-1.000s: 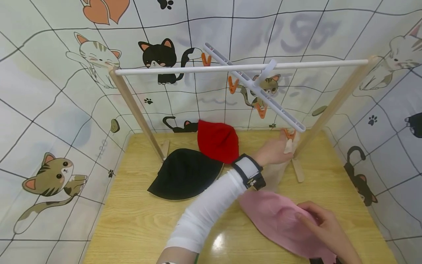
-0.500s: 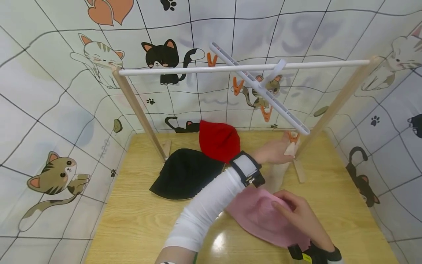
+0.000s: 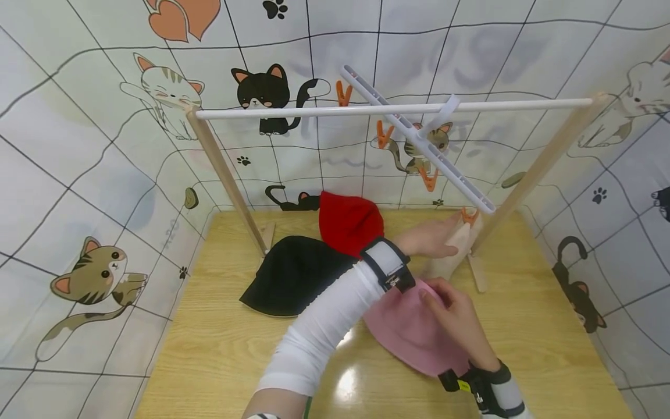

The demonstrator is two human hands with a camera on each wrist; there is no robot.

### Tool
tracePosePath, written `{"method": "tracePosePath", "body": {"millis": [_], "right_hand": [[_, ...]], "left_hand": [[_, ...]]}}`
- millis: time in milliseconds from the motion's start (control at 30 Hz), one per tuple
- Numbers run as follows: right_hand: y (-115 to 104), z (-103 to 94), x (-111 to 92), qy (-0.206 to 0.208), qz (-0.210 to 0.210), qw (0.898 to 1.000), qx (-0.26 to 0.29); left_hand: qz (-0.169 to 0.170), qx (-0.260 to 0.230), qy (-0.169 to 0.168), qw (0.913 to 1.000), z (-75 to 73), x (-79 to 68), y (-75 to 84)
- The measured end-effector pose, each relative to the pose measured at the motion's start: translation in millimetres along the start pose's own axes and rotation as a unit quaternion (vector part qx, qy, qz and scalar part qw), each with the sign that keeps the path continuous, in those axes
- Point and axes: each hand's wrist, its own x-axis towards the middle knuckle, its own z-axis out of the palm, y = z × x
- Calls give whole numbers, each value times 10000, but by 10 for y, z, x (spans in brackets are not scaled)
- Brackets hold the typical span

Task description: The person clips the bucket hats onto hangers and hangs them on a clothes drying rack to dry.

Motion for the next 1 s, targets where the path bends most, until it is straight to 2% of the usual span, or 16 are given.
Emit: {"method": "tracePosePath", "body": {"millis": [167, 300, 400, 567, 667, 800, 933, 1000], "right_hand": [[-29, 6, 58, 98, 74, 9999, -37], [-211, -33, 65, 111, 52, 9999, -70], [-348, -61, 65, 151, 5, 9999, -27], [-407, -60, 71, 151, -1, 9999, 79], [-402, -43, 72, 127, 3, 9997, 227], [-412, -12, 72, 171, -14, 9992, 359], [-245, 74, 89, 319, -81, 9984, 463], [-178, 127, 108, 370, -114, 9977, 553]], "left_hand": [[35, -124, 79, 9999, -48, -51, -74], [-396, 63, 198, 9990, -126, -90, -165], [-855, 184, 431, 9952, -204, -117, -254], [-1285, 248, 778, 9883, -347, -180, -419], [-1275, 156, 969, 9870, -418, -216, -513], [-1106, -6, 1467, 9830, -491, -216, -628], [-1101, -263, 1978, 9737, -572, -175, -674], [-1117, -324, 2112, 9705, -624, -164, -653]]}}
